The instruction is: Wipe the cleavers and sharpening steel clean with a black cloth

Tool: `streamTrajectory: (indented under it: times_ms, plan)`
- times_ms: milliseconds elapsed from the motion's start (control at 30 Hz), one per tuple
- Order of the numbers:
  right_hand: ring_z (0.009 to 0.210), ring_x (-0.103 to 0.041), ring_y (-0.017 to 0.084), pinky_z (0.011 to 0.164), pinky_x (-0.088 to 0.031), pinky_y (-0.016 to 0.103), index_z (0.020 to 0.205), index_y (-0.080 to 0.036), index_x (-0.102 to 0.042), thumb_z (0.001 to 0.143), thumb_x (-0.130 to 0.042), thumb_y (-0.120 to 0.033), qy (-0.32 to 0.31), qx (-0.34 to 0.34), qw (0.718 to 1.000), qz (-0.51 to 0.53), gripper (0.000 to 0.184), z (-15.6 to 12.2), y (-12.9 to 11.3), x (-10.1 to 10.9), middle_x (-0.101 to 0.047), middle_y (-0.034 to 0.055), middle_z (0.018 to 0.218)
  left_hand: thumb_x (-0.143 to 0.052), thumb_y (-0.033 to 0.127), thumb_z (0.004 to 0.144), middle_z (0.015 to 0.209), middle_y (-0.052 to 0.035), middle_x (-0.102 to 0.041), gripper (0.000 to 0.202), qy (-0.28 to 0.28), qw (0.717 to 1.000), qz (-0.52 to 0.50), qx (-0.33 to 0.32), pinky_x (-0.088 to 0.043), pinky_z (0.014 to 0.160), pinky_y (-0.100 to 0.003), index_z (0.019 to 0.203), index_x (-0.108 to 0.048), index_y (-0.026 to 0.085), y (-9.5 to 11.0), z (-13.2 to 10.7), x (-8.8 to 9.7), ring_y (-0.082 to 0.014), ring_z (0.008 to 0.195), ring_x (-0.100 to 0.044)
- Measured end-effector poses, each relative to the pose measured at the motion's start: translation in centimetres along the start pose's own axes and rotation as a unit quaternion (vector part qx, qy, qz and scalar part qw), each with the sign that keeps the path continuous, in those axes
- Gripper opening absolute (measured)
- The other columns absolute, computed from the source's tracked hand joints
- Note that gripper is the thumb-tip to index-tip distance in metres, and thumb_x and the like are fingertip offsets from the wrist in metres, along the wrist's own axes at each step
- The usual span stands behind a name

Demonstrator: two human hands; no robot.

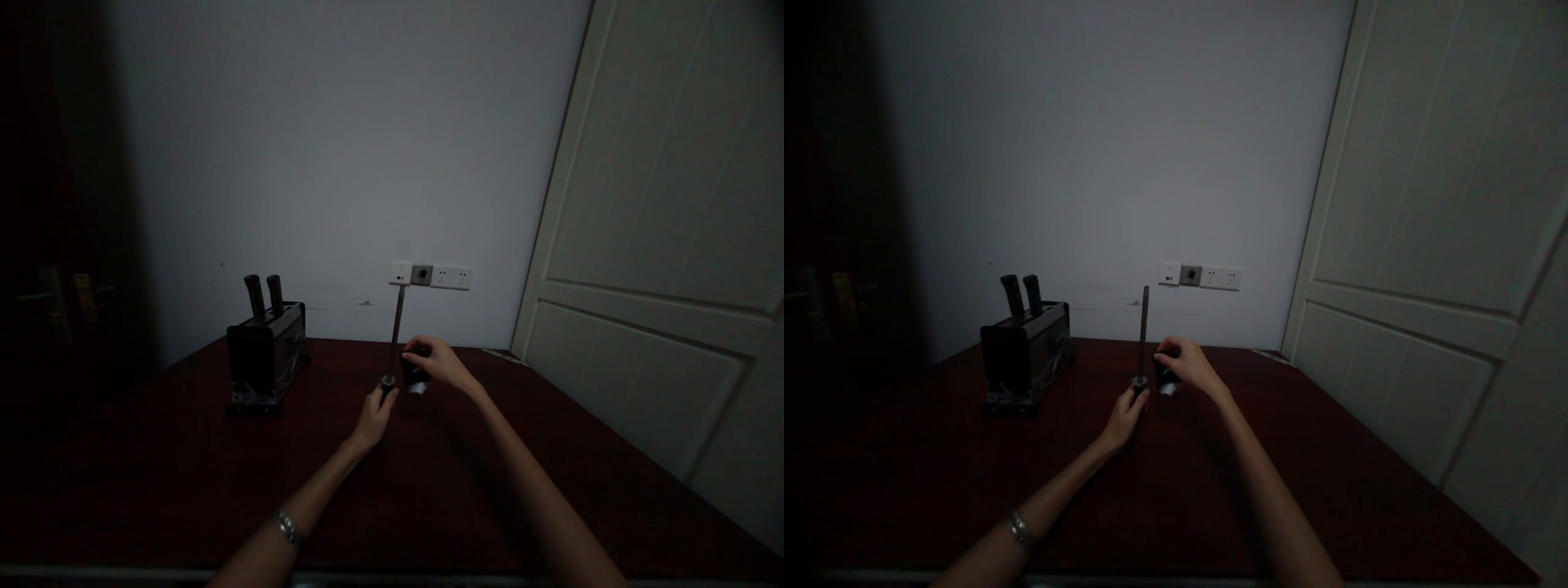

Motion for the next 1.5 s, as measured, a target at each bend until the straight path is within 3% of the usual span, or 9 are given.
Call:
streamTrajectory:
  times_ms: [167,267,567,800,1033,1233,1500]
  plan:
    - [0.081,-0.058,0.018,0.075,-0.043,0.03,0.089,-0.016,-0.061,0.072,-0.06,-0.029,0.049,-0.003,0.997,-0.055,0.022,-1.3,0.4,0.0,-0.065,0.0068,0.086,-0.044,0.047,0.08,0.067,0.0014,-0.047,0.035,0.006,0.999,-0.039,0.033,-0.036,0.061,-0.022,0.082,-0.051,0.013,-0.7,0.2,0.0,-0.0104,0.062,-0.043]
    - [0.085,-0.057,0.018,0.079,-0.042,0.033,0.09,-0.016,-0.06,0.074,-0.058,-0.026,0.06,0.029,0.992,-0.11,0.019,-2.0,-0.1,-0.4,-0.063,0.0078,0.089,-0.042,0.048,0.081,0.07,0.0003,-0.047,0.037,-0.005,0.997,-0.061,0.037,-0.036,0.062,-0.021,0.087,-0.052,0.013,-0.8,0.1,-0.1,-0.0109,0.065,-0.044]
    - [0.084,-0.055,0.016,0.077,-0.044,0.029,0.096,-0.017,-0.059,0.083,-0.044,-0.015,-0.015,0.136,0.976,-0.167,0.02,-3.2,-2.4,-2.9,-0.054,0.0078,0.094,-0.036,0.039,0.085,0.073,-0.0006,-0.051,0.028,-0.009,1.0,-0.002,-0.017,-0.036,0.067,-0.023,0.084,-0.05,0.015,-0.1,0.0,-0.3,-0.0116,0.068,-0.046]
    - [0.081,-0.053,0.015,0.075,-0.045,0.027,0.093,-0.015,-0.058,0.083,-0.04,-0.011,-0.032,0.139,0.97,-0.195,0.02,-4.3,-3.7,-3.6,-0.052,0.0083,0.094,-0.036,0.03,0.086,0.084,-0.0044,-0.056,0.026,-0.014,0.999,0.029,-0.029,-0.039,0.073,-0.026,0.101,-0.048,0.014,-0.1,-0.2,-0.7,-0.014,0.077,-0.051]
    - [0.078,-0.052,0.016,0.074,-0.046,0.028,0.09,-0.013,-0.056,0.082,-0.041,-0.009,-0.023,0.12,0.957,-0.263,0.017,-5.0,-4.2,-4.7,-0.051,0.01,0.092,-0.036,0.024,0.085,0.096,-0.0095,-0.059,0.024,0.01,0.999,0.033,-0.042,-0.04,0.081,-0.031,0.103,-0.049,0.014,0.1,-0.2,-0.3,-0.0178,0.09,-0.055]
    - [0.087,-0.051,0.02,0.076,-0.047,0.032,0.092,-0.012,-0.056,0.078,-0.044,-0.005,-0.067,0.2,0.928,-0.306,0.019,-6.8,-5.9,-6.5,-0.053,0.0115,0.095,-0.041,0.011,0.076,0.097,-0.0079,-0.06,0.028,0.008,0.999,0.028,-0.038,-0.041,0.082,-0.029,0.102,-0.049,0.014,0.0,0.1,0.0,-0.0168,0.09,-0.056]
    - [0.086,-0.052,0.019,0.076,-0.048,0.034,0.1,-0.016,-0.055,0.083,-0.042,-0.012,0.06,0.188,0.956,-0.216,0.021,-5.3,-4.8,-3.1,-0.053,0.0103,0.095,-0.038,0.026,0.085,0.098,-0.0078,-0.059,0.024,0.043,0.997,0.032,-0.05,-0.04,0.081,-0.028,0.102,-0.05,0.015,0.0,0.5,0.5,-0.0169,0.093,-0.055]
Point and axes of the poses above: each hand's wrist, its own z-axis towards the middle knuckle, its own x-axis out of the back of the hand, y = z × x, the point moved 7 cm from there along z, towards the middle knuckle
